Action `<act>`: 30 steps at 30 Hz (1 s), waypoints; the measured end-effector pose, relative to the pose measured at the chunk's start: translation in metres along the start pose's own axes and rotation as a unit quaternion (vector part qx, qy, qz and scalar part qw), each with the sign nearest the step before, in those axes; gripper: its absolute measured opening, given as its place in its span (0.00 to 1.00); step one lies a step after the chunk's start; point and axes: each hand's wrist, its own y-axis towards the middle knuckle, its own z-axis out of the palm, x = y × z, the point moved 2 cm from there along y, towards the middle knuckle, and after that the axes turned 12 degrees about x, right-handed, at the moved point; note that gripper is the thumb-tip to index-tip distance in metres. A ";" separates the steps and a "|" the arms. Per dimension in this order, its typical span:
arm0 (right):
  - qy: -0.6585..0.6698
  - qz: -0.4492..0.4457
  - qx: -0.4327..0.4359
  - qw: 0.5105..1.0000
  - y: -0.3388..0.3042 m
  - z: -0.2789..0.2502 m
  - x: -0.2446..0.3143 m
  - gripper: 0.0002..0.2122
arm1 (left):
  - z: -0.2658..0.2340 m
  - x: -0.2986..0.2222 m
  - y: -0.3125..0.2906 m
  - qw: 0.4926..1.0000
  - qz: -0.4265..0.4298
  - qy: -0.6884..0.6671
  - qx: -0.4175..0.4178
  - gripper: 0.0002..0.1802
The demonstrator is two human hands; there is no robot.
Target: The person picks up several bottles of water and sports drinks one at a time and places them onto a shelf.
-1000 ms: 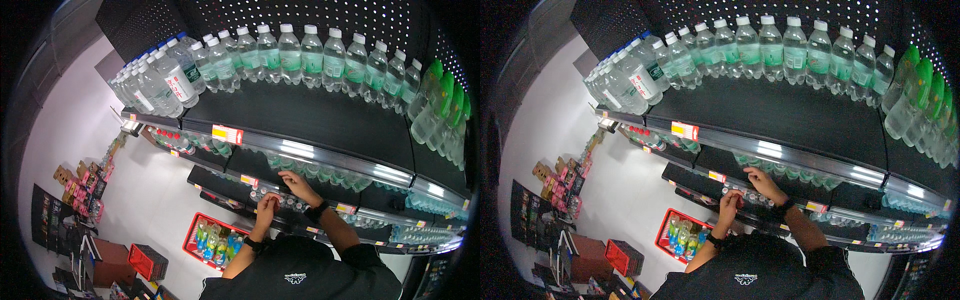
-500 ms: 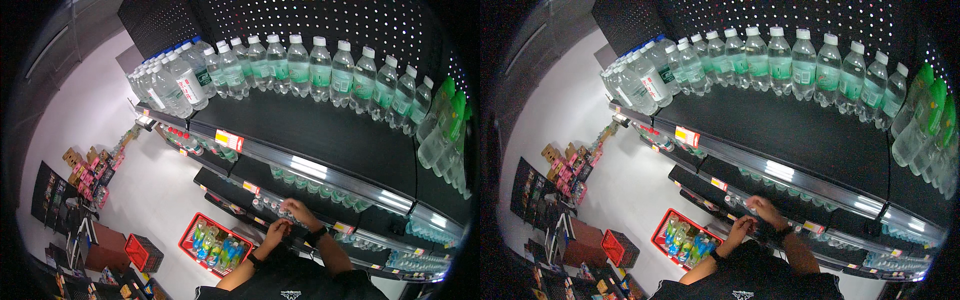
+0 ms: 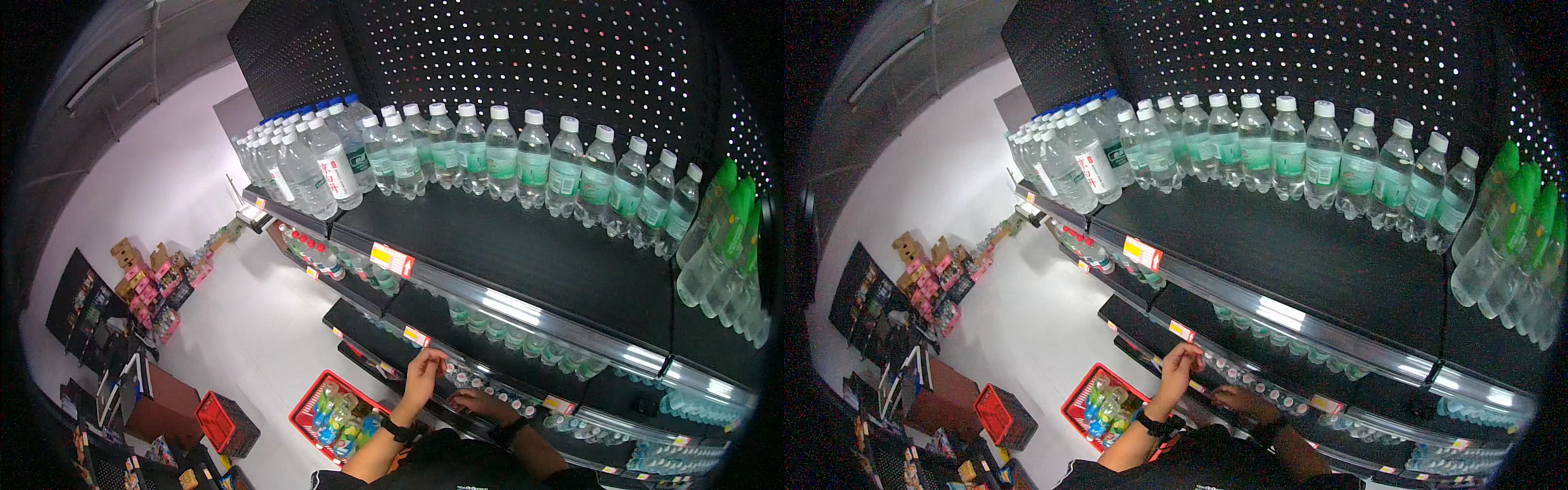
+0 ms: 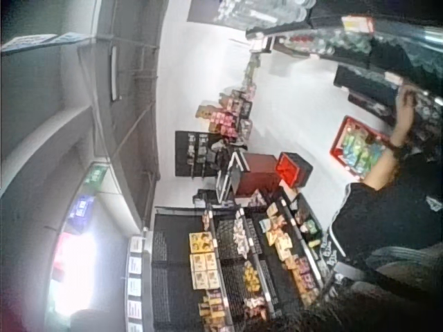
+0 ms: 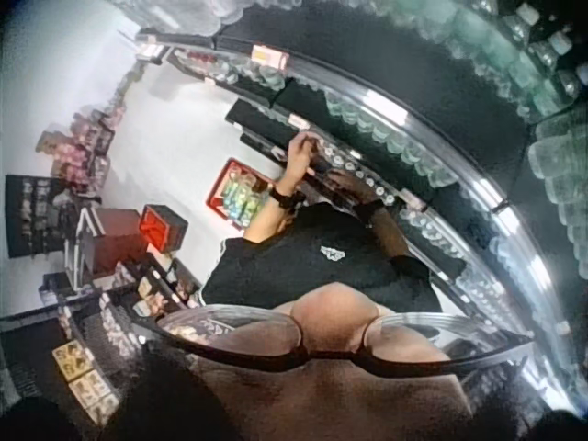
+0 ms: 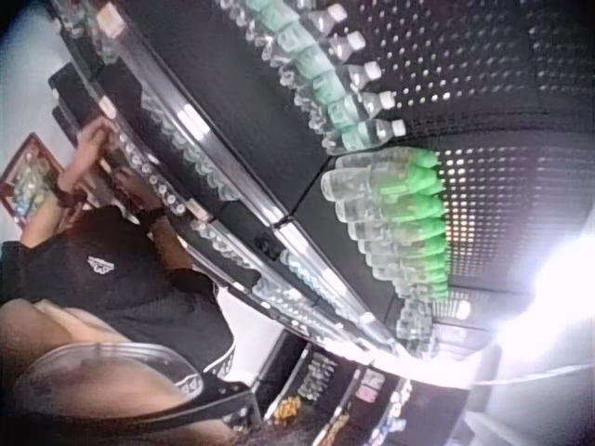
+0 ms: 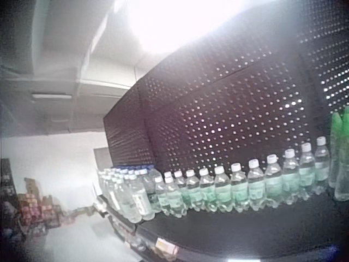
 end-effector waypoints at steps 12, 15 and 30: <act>-0.578 -0.320 -0.103 0.744 -0.174 0.091 0.351 0.19 | -0.043 -0.274 0.155 0.937 0.236 0.254 0.029 0.15; -0.652 -0.271 -0.229 0.670 -0.159 0.067 0.402 0.21 | -0.062 -0.284 0.210 0.924 0.225 0.309 0.015 0.19; -0.335 -0.319 -0.388 0.797 -0.009 -0.057 0.494 0.36 | -0.061 -0.219 0.300 0.879 0.173 0.441 -0.062 0.33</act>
